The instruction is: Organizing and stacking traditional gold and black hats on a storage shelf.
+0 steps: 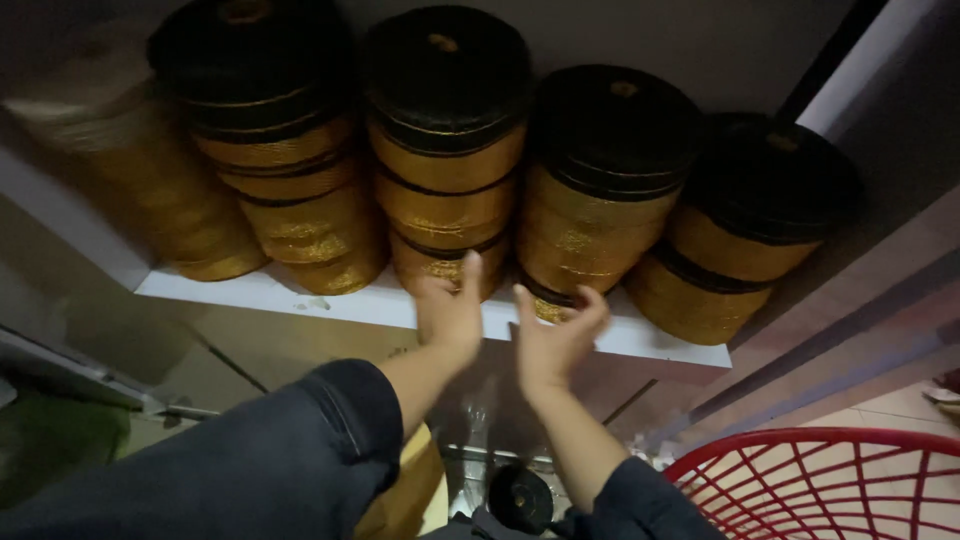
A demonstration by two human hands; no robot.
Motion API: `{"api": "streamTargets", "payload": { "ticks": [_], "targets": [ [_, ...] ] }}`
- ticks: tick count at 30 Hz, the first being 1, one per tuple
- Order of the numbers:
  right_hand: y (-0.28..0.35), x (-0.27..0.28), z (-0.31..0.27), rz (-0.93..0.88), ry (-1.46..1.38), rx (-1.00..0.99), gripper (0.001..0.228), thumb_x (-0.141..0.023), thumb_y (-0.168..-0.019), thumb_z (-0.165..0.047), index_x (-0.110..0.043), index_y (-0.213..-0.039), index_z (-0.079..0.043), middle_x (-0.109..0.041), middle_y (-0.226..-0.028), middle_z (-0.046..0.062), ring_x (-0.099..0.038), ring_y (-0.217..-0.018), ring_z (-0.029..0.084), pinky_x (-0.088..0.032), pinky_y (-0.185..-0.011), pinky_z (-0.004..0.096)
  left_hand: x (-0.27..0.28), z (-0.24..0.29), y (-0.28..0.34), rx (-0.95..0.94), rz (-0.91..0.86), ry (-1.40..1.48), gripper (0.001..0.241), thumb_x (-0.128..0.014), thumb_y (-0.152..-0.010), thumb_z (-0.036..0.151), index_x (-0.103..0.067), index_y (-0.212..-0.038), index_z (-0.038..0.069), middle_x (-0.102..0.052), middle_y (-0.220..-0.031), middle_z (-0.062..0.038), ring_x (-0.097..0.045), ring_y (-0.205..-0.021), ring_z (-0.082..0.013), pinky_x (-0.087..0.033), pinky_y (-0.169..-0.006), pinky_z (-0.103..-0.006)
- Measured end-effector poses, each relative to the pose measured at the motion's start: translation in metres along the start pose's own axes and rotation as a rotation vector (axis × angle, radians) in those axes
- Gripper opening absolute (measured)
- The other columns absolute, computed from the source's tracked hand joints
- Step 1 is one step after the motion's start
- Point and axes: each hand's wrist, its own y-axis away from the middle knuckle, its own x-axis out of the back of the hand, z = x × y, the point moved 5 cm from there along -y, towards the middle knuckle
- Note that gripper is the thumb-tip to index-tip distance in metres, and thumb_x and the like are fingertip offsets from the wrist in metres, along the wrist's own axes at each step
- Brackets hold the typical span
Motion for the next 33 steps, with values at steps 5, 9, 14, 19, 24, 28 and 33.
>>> {"api": "streamTargets", "payload": {
  "ticks": [5, 9, 14, 19, 24, 28, 33],
  "targets": [
    [-0.051, 0.021, 0.038, 0.033, 0.155, 0.163, 0.119, -0.097, -0.063, -0.045, -0.030, -0.149, 0.003, -0.043, -0.147, 0.032, -0.046, -0.134, 0.043, -0.039, -0.112, 0.049, -0.062, 0.010, -0.011, -0.241, -0.274, -0.049, 0.096, -0.058, -0.086, 0.075, -0.049, -0.140, -0.004, -0.062, -0.136, -0.028, -0.060, -0.128, -0.0399, -0.046, -0.110, -0.0433],
    [-0.075, 0.015, 0.035, -0.106, 0.160, 0.202, 0.132, -0.096, -0.061, -0.044, -0.019, -0.155, 0.007, -0.042, -0.149, 0.034, -0.045, -0.137, 0.046, -0.041, -0.111, 0.046, -0.066, 0.040, -0.010, -0.358, -0.504, -0.063, 0.114, -0.063, -0.083, 0.071, -0.018, -0.158, -0.003, -0.045, -0.152, -0.028, -0.047, -0.140, -0.0400, -0.038, -0.114, -0.0418],
    [-0.086, 0.022, 0.025, -0.187, 0.236, 0.139, 0.131, -0.096, -0.056, -0.043, -0.021, -0.152, 0.004, -0.047, -0.145, 0.033, -0.050, -0.133, 0.045, -0.045, -0.107, 0.046, -0.078, 0.059, -0.010, -0.404, -0.625, 0.034, 0.126, -0.072, -0.076, 0.066, -0.006, -0.160, -0.002, -0.039, -0.157, -0.025, -0.041, -0.145, -0.0358, -0.036, -0.117, -0.0391],
    [-0.091, 0.032, 0.025, -0.246, 0.287, 0.140, 0.125, -0.096, -0.056, -0.047, -0.028, -0.148, 0.003, -0.055, -0.140, 0.029, -0.056, -0.130, 0.043, -0.047, -0.106, 0.045, -0.092, 0.065, -0.007, -0.340, -0.676, 0.185, 0.136, -0.081, -0.072, 0.061, 0.001, -0.156, -0.008, -0.039, -0.157, -0.026, -0.042, -0.145, -0.0345, -0.037, -0.118, -0.0391],
    [-0.085, 0.040, 0.067, -0.127, -0.005, 0.190, 0.112, -0.094, -0.071, -0.043, -0.030, -0.151, 0.003, -0.056, -0.141, 0.026, -0.059, -0.126, 0.040, -0.051, -0.101, 0.045, -0.095, 0.062, -0.003, -0.220, -0.638, 0.117, 0.142, -0.080, -0.062, 0.058, 0.005, -0.154, -0.008, -0.046, -0.151, -0.029, -0.054, -0.137, -0.0378, -0.045, -0.112, -0.0401],
    [-0.087, 0.074, 0.068, 0.100, -0.403, -0.182, 0.101, -0.088, -0.079, -0.041, -0.030, -0.150, -0.001, -0.054, -0.142, 0.021, -0.062, -0.119, 0.034, -0.054, -0.092, 0.045, -0.088, 0.059, 0.005, -0.244, -0.598, 0.019, 0.142, -0.084, -0.069, 0.058, 0.009, -0.156, -0.006, -0.034, -0.159, -0.030, -0.040, -0.146, -0.0376, -0.035, -0.120, -0.0389],
    [-0.093, 0.102, 0.072, 0.243, -0.102, -0.354, 0.110, -0.088, -0.074, -0.039, -0.023, -0.159, -0.012, -0.048, -0.148, 0.023, -0.050, -0.130, 0.049, -0.039, -0.108, 0.062, -0.084, 0.060, 0.015, -0.219, -0.599, -0.107, 0.141, -0.084, -0.071, 0.054, 0.012, -0.158, -0.002, -0.027, -0.161, -0.030, -0.034, -0.148, -0.0404, -0.033, -0.121, -0.0411]
  ]
}}
